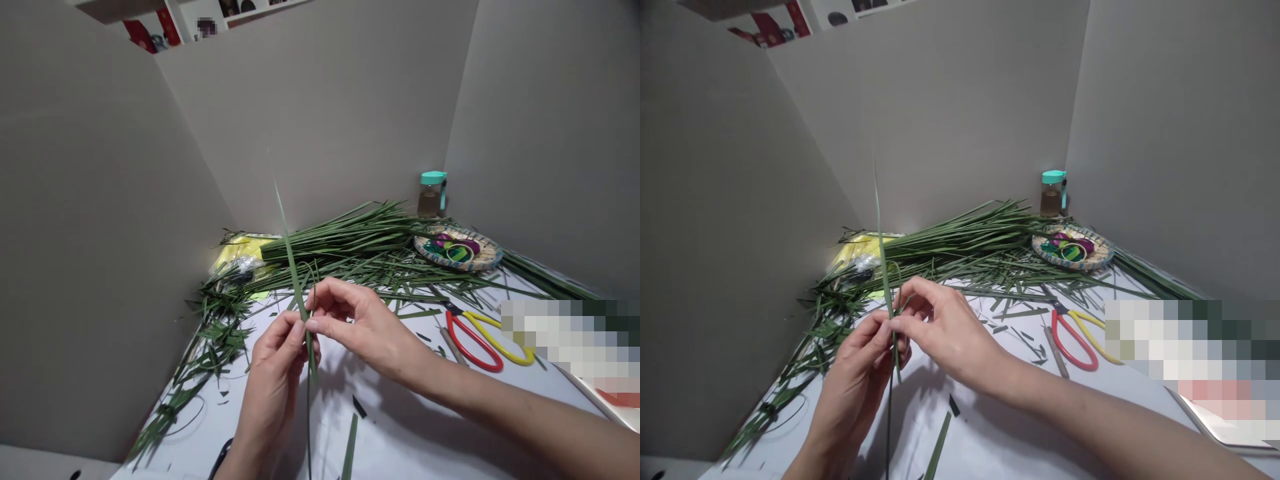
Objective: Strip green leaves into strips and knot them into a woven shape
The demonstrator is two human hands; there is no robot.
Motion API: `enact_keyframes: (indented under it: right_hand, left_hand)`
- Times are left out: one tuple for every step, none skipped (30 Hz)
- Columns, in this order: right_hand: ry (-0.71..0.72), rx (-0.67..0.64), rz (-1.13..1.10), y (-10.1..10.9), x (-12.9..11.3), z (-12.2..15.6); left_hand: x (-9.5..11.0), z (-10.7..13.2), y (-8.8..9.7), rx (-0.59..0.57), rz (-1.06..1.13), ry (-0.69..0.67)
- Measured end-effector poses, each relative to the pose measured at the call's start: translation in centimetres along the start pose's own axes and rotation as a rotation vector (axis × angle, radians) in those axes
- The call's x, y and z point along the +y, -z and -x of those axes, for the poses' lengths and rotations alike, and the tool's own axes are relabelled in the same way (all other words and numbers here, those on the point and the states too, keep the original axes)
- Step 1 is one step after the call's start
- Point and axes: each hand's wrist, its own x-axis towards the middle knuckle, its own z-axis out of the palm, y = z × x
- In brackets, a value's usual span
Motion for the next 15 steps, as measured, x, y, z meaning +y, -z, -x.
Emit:
enact_keyframes:
  right_hand:
    - [0.0, -0.009, 0.006, 0.0, 0.0, 0.0]
    - [0.001, -0.01, 0.02, 0.1, 0.0, 0.0]
    - [-0.001, -0.001, 0.039, 0.2, 0.0, 0.1]
    - [-0.006, 0.012, 0.059, 0.3, -0.1, 0.1]
    - [-0.013, 0.026, 0.076, 0.6, -0.2, 0.0]
    - [-0.02, 0.034, 0.093, 0.9, -0.3, -0.1]
    - [-0.026, 0.03, 0.125, 1.2, -0.5, -0.2]
    - [-0.028, 0.013, 0.171, 1.6, -0.8, -0.4]
    - [-0.023, -0.011, 0.233, 2.1, -1.1, -0.6]
    - [-0.013, -0.04, 0.31, 2.5, -1.6, -0.9]
    - [-0.001, -0.068, 0.392, 3.1, -2.1, -1.3]
    - [0.013, -0.095, 0.466, 3.7, -2.7, -1.7]
    - [0.029, -0.118, 0.528, 4.3, -3.3, -2.1]
    - [0.047, -0.142, 0.581, 5.1, -4.1, -2.7]
    - [0.063, -0.174, 0.638, 5.9, -4.8, -3.4]
  left_hand:
    - [0.0, 0.0, 0.0, 0.002, -0.002, -0.003]
    - [0.0, 0.0, 0.1, 0.006, -0.005, -0.006]
    - [0.0, 0.0, 0.1, 0.012, -0.007, -0.011]
    - [0.0, 0.0, 0.1, 0.018, -0.008, -0.019]
    - [0.0, 0.0, 0.2, 0.025, -0.008, -0.028]
    - [0.0, -0.1, 0.3, 0.033, -0.004, -0.036]
    - [0.0, -0.1, 0.3, 0.037, 0.003, -0.041]
    - [-0.1, -0.2, 0.4, 0.041, 0.015, -0.043]
    - [-0.1, -0.3, 0.5, 0.042, 0.032, -0.04]
    - [-0.1, -0.4, 0.6, 0.041, 0.052, -0.033]
    - [-0.1, -0.4, 0.7, 0.036, 0.076, -0.024]
    - [0.0, -0.5, 0.7, 0.027, 0.103, -0.013]
    - [0.1, -0.5, 0.8, 0.015, 0.131, -0.002]
    - [0.2, -0.5, 0.9, 0.002, 0.158, 0.012]
    - [0.3, -0.5, 0.9, -0.014, 0.182, 0.027]
